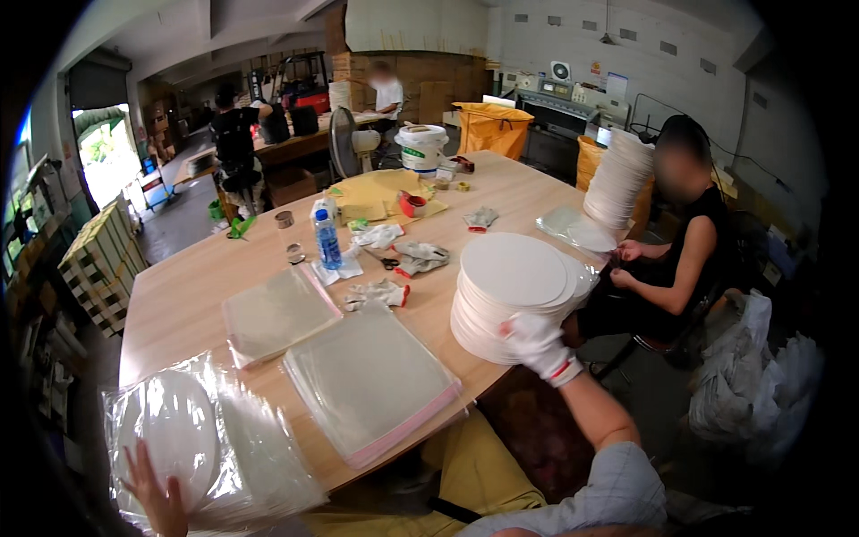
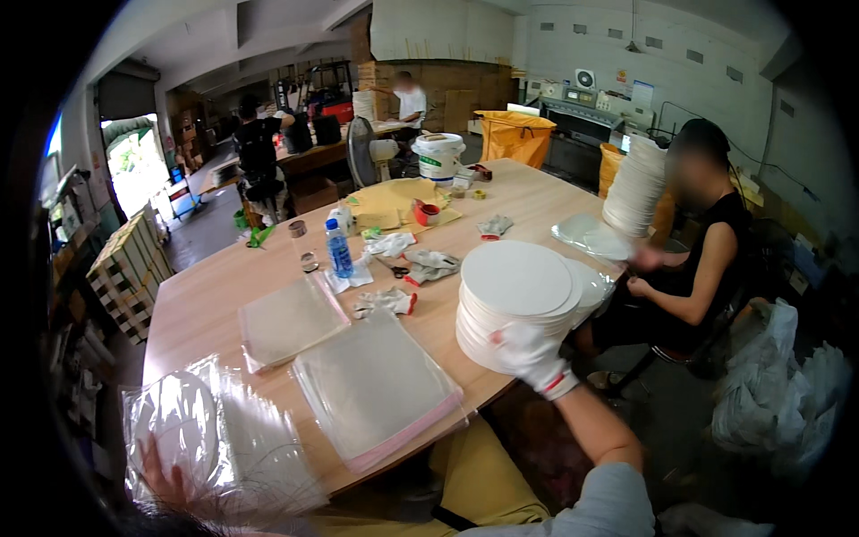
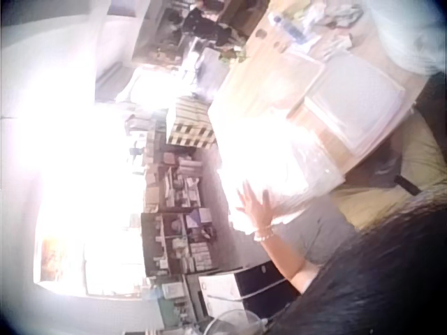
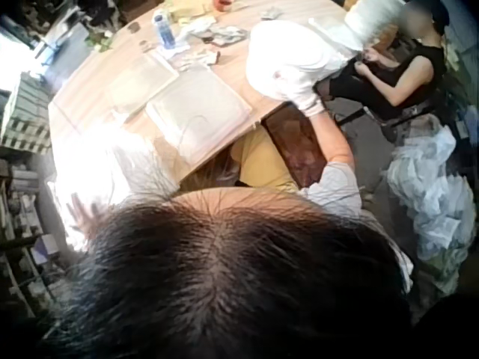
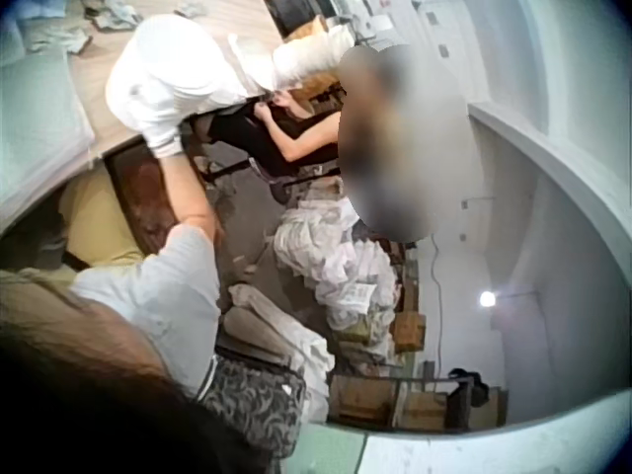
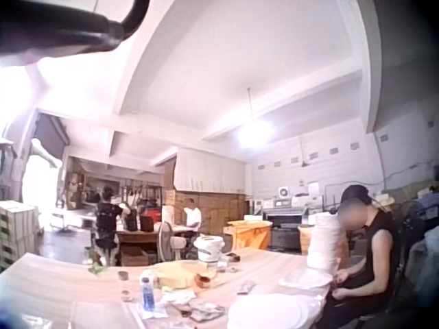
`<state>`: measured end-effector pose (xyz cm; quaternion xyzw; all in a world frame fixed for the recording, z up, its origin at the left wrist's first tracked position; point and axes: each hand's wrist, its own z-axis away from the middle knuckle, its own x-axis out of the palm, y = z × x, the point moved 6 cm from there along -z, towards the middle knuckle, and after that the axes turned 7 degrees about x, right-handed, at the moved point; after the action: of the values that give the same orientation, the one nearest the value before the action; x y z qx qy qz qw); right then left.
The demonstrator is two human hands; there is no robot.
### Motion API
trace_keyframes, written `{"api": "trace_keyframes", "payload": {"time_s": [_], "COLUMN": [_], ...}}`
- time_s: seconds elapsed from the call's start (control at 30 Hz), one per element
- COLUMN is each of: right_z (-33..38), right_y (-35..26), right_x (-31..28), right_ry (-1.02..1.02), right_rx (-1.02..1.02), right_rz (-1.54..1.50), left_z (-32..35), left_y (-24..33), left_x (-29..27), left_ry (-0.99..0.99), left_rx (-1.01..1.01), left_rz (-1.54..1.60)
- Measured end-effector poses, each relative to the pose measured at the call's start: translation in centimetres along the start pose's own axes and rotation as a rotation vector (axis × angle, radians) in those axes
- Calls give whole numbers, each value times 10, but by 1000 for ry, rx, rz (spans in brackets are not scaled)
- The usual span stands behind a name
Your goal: The person repeatedly picks up white circular plates and places them into clear plastic bags on a table. They wear gloves and handle the plates one at a time, stacking the packaged plates to the side. The task continues throughout the clip with consistent repetition.
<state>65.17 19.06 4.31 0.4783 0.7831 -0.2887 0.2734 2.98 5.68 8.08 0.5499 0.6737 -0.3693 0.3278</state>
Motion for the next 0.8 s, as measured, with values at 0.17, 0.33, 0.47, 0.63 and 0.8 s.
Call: {"api": "trace_keyframes", "payload": {"time_s": [0.17, 0.33, 0.47, 0.63, 0.8], "right_z": [-11, -2, -15, -11, 28], "right_y": [98, 159, 145, 87, -24], "right_x": [-57, -29, -30, -59, -73], "right_ry": [-131, -368, -252, -3, -149], "right_rx": [68, 210, -125, -278, -312], "right_rz": [39, -249, 10, 184, 175], "left_z": [4, 6, 8, -15, -35], "left_y": [67, 150, 213, 361, 505], "left_x": [-74, -91, -58, 35, 68], "left_ry": [518, 374, 129, -667, -1088], "left_rx": [266, 388, 470, 300, -318], "left_rz": [429, 704, 944, 1556, 2756]}}
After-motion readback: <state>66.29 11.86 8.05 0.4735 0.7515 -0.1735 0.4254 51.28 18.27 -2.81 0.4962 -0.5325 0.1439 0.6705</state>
